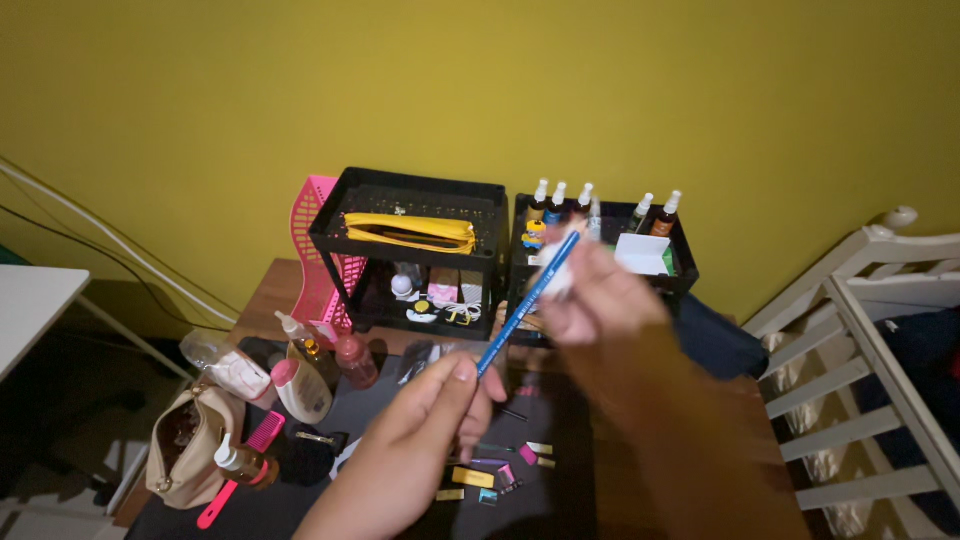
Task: The person wipes a blue pencil and a green tool using a cloth, then places both items into a yellow pencil case stored within a desk organizer.
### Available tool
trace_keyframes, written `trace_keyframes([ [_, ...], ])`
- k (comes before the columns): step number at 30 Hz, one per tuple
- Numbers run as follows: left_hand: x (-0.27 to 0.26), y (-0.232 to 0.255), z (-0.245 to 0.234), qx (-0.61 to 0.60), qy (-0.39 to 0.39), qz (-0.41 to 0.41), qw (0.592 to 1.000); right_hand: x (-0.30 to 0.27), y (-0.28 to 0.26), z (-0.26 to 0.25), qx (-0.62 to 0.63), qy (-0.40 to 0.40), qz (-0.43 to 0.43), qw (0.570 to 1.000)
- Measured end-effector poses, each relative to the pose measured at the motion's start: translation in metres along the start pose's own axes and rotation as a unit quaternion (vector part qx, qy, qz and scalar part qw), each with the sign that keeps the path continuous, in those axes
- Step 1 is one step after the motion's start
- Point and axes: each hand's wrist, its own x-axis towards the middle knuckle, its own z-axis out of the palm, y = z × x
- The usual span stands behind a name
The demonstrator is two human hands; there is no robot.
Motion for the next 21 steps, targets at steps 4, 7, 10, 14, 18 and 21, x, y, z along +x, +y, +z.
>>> trace_keyframes([
  [4,0.001,-0.001,-0.001,-0.120,-0.015,-0.034,0.992,-0.014,0.032,0.014,-0.039,-0.012,0.135,0.990],
  [7,-0.002,-0.003,-0.005,-0.181,-0.030,-0.070,0.980,-0.015,0.018,0.016,-0.046,0.010,0.104,0.993],
  [10,-0.005,-0.005,-0.003,-0.269,-0.089,-0.062,0.957,-0.012,0.000,0.012,0.003,-0.050,0.010,0.999],
  [14,-0.004,-0.005,-0.002,-0.304,-0.113,-0.067,0.943,-0.017,0.013,0.011,-0.058,-0.092,0.007,0.994],
  [18,0.001,0.001,-0.001,0.057,0.096,-0.112,0.987,-0.018,0.014,0.012,-0.172,0.029,0.132,0.976],
  [21,0.001,0.013,-0.005,0.263,0.245,0.130,0.924,-0.011,0.004,0.024,-0.479,-0.019,-0.170,0.861],
])
